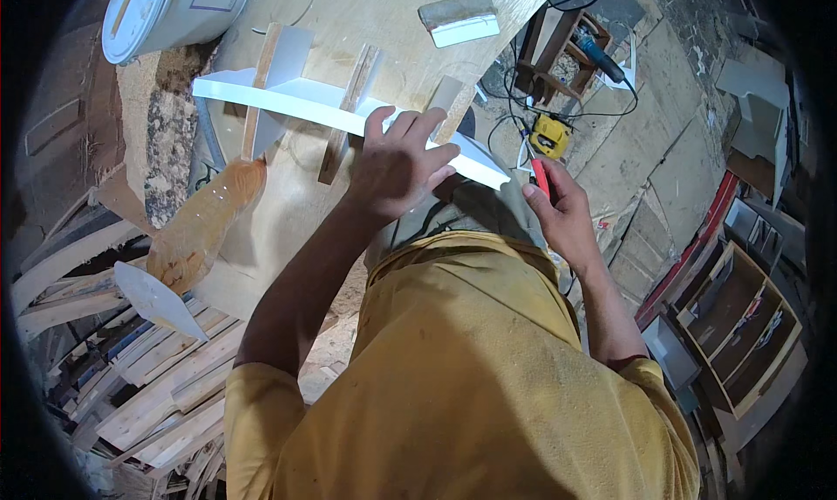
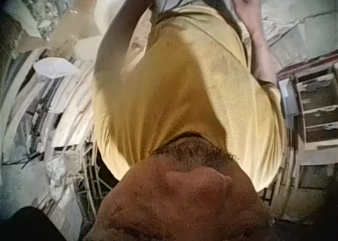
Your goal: Assembling small wooden shelves and trimming white laminate edges with a utility knife.
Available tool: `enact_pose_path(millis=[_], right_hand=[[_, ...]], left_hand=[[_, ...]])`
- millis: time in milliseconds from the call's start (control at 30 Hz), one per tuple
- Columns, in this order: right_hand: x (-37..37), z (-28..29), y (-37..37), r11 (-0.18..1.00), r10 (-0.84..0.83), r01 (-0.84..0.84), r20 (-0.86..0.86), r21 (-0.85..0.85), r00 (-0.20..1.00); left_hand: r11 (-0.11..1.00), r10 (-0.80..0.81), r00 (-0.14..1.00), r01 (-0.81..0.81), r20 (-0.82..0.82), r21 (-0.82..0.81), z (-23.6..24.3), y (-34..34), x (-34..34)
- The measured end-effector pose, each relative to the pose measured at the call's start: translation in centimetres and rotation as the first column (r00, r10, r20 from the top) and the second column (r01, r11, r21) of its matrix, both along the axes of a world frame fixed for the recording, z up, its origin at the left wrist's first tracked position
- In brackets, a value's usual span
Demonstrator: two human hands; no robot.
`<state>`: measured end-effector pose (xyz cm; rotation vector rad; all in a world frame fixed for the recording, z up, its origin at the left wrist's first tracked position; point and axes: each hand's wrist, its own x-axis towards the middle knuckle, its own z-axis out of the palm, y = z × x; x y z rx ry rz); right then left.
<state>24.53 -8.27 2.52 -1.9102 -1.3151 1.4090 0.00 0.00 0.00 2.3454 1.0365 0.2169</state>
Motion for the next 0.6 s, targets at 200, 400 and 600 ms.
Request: enact_pose_path(millis=[200,400,600], right_hand=[[-0.4,0.0,0.3,1.0,0.003,-0.003,-0.019,0.009,1.0],[0.2,1.1,0.3,0.991,0.056,-0.066,-0.081,-0.116,0.995],[0.3,3.0,-0.1,0.964,0.266,-0.266,0.042,-0.004,0.963]], left_hand=[[0.997,0.012,1.0,-0.011,-0.014,0.076,-0.3,-0.4,0.2],[0.999,0.007,0.997,-0.011,0.079,0.051,-0.8,-0.7,-1.0],[0.963,0.248,0.969,-0.249,0.022,0.104,-0.4,-2.0,-1.6]])
